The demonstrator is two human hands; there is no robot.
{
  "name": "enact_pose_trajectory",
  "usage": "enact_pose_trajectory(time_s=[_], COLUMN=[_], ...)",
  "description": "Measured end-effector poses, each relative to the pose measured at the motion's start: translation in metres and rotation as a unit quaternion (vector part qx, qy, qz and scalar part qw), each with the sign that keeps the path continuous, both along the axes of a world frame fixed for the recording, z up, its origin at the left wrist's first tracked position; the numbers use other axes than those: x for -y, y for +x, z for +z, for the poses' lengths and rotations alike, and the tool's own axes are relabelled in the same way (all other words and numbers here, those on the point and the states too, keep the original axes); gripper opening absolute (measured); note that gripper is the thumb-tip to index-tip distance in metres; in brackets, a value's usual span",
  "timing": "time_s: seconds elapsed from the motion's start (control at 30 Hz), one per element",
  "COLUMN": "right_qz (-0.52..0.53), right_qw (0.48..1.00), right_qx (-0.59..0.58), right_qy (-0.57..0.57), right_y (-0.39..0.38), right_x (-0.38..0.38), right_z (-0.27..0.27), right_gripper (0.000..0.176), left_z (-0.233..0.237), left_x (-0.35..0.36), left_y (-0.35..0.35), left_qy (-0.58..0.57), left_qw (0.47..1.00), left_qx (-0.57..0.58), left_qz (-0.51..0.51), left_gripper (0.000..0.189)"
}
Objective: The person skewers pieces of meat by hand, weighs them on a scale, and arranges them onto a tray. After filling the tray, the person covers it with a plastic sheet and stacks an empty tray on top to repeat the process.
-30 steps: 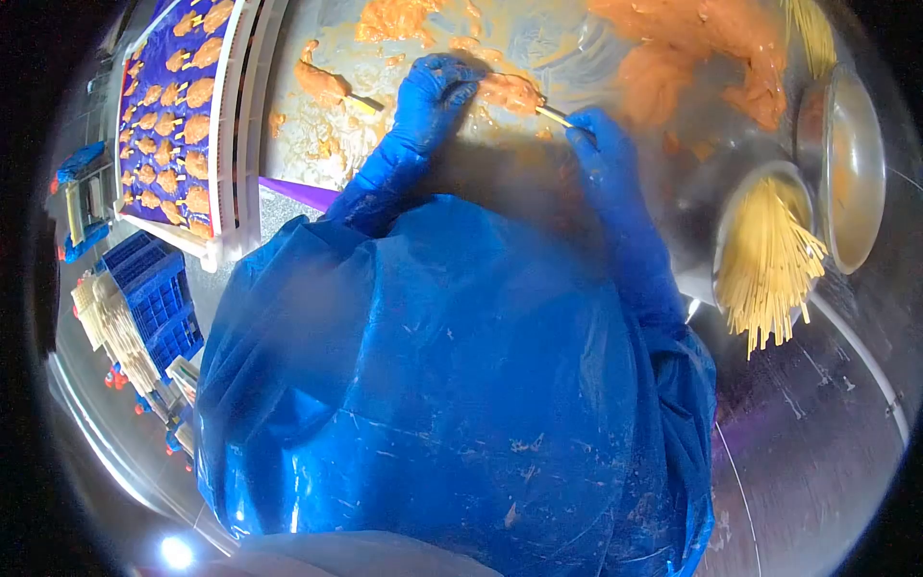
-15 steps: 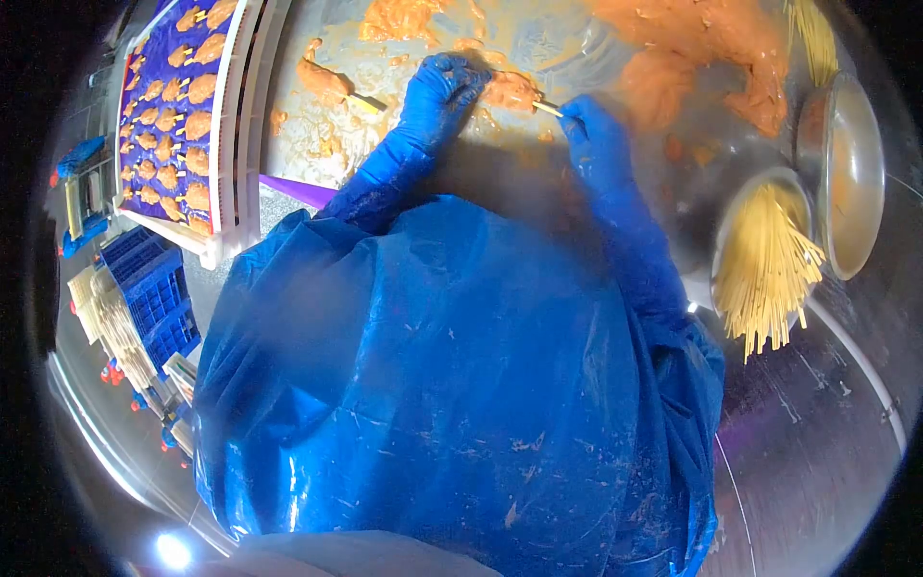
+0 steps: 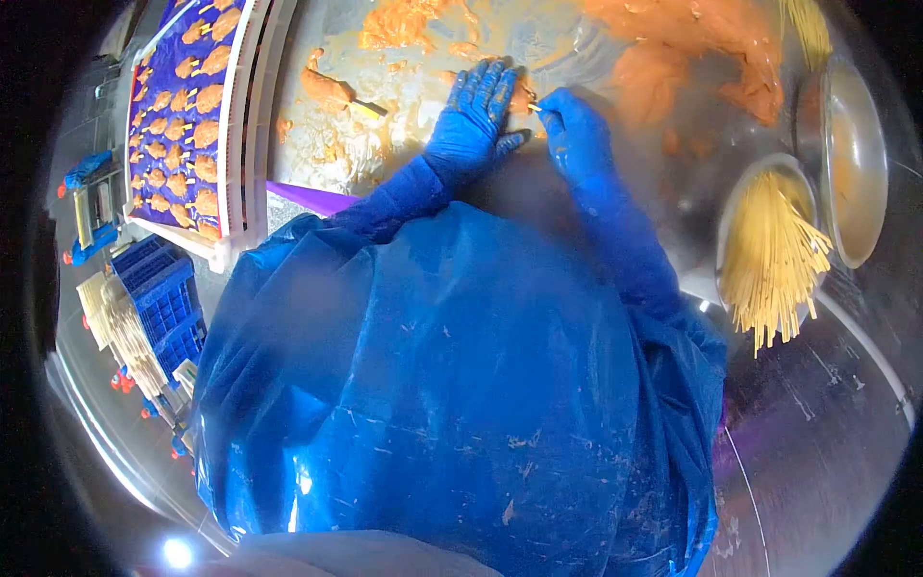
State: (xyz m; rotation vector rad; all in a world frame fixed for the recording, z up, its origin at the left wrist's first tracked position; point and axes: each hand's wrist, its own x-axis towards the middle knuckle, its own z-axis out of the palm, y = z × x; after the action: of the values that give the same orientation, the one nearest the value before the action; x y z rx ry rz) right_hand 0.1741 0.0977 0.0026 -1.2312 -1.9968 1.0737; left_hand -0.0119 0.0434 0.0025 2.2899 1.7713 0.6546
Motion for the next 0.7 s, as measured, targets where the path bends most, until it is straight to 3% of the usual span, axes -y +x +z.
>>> enact_pose_trajectory(time_s=[0.07,0.17,0.23,0.37,0.43,0.47,0.53,0.63,0.7], right_qz=[-0.002,-0.014,0.002,0.019,0.036,0.038,0.034,0.049,0.061], right_qw=[1.000,1.000,0.999,0.998,0.993,0.993,0.954,0.947,0.946], right_qx=[-0.010,-0.001,0.036,0.005,-0.106,-0.108,-0.122,-0.135,-0.141], right_qy=[0.029,-0.013,0.016,0.059,-0.042,-0.038,-0.271,-0.288,-0.287], right_y=[-0.003,-0.004,-0.003,-0.002,0.000,0.006,0.027,0.039,0.036], right_x=[0.000,0.001,-0.003,-0.004,-0.006,-0.010,-0.017,-0.017,-0.018], right_z=[0.005,0.005,-0.002,0.002,0.002,0.001,-0.003,-0.007,-0.008], right_gripper=[0.005,0.005,0.010,0.013,0.015,0.015,0.015,0.016,0.015], left_z=[0.001,0.001,-0.001,-0.007,0.000,0.005,0.014,0.008,0.005], left_x=[-0.001,-0.002,-0.005,-0.005,-0.002,0.002,0.011,0.016,0.017], left_y=[0.004,0.008,0.010,0.016,0.009,0.007,0.005,0.006,0.008], left_qy=[0.005,-0.010,-0.010,0.025,0.005,0.008,-0.006,-0.009,-0.006], left_qw=[1.000,0.999,0.998,0.993,0.986,0.986,1.000,0.998,0.999], left_qx=[0.013,-0.004,-0.014,-0.011,0.073,0.071,0.021,0.029,0.018], left_qz=[-0.005,-0.033,-0.059,-0.114,-0.150,-0.148,0.015,-0.057,-0.050], left_gripper=[0.083,0.086,0.087,0.087,0.080,0.080,0.078,0.078,0.079])
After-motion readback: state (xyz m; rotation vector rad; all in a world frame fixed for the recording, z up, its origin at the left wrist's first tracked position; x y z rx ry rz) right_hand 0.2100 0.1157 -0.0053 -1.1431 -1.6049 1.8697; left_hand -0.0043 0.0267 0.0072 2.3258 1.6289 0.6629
